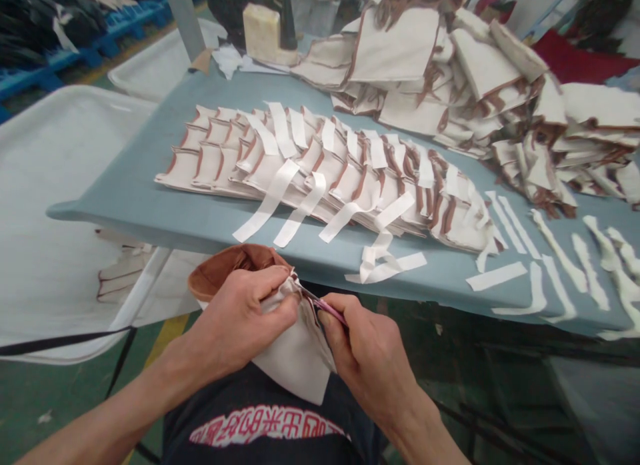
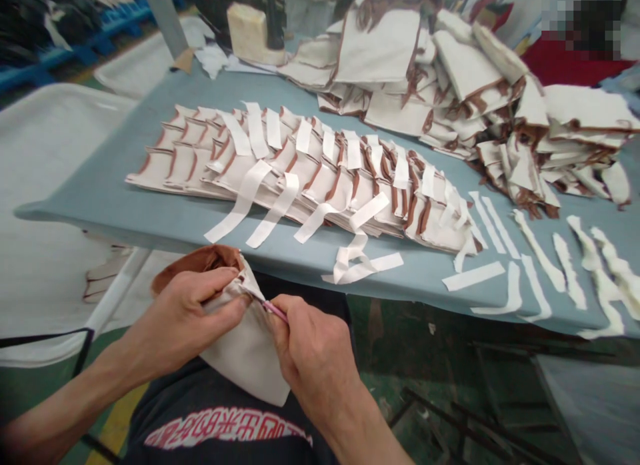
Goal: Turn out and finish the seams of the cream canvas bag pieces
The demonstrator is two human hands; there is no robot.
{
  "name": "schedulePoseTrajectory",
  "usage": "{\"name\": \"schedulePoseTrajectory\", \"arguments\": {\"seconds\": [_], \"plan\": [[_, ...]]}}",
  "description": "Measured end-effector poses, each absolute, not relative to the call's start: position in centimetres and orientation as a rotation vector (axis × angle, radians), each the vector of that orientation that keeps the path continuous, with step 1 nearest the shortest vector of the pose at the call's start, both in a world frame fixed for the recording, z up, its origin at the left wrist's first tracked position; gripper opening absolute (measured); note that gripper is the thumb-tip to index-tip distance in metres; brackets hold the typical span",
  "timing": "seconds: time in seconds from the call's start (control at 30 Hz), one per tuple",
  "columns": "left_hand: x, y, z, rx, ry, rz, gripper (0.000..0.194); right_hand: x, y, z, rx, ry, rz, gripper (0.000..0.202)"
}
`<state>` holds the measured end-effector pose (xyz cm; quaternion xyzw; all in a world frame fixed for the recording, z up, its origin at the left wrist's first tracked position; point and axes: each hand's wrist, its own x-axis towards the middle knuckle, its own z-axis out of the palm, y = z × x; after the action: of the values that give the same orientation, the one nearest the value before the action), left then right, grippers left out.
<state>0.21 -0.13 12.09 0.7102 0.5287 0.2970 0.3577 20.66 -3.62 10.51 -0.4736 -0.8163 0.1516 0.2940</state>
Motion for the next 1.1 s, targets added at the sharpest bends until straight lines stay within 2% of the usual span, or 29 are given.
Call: {"name": "schedulePoseTrajectory", "arguments": {"seconds": [0.27,0.4,0.5,0.63,0.77,1.1], "plan": [[0.5,-0.3,12.2,1.8,1.35,0.78,0.026,21.0,-2.7,10.8,-1.27,-2.295,0.521,0.041],[-0.2,-0.3,12.0,1.625,1.347,0.78,0.014,21.1,-1.9,10.4,-1.217,-2.242,0.628,0.037],[-0.9,0.0,11.8,1.631,1.327,0.768,0.038,21.0,-1.8,10.3,-1.174,-2.235,0.657,0.036],[-1.7,0.7,11.8,1.758,1.111,0.647,0.019,20.7,-1.9,10.3,-1.127,-2.232,0.637,0.037],[-2.2,1.2,11.8,1.806,1.023,0.572,0.026,20.7,-2.0,10.0,-1.094,-2.254,0.642,0.041],[-2.1,0.2,12.2,1.977,1.075,0.428,0.023,21.4,-2.8,11.2,-1.116,-2.413,0.292,0.048]]}}
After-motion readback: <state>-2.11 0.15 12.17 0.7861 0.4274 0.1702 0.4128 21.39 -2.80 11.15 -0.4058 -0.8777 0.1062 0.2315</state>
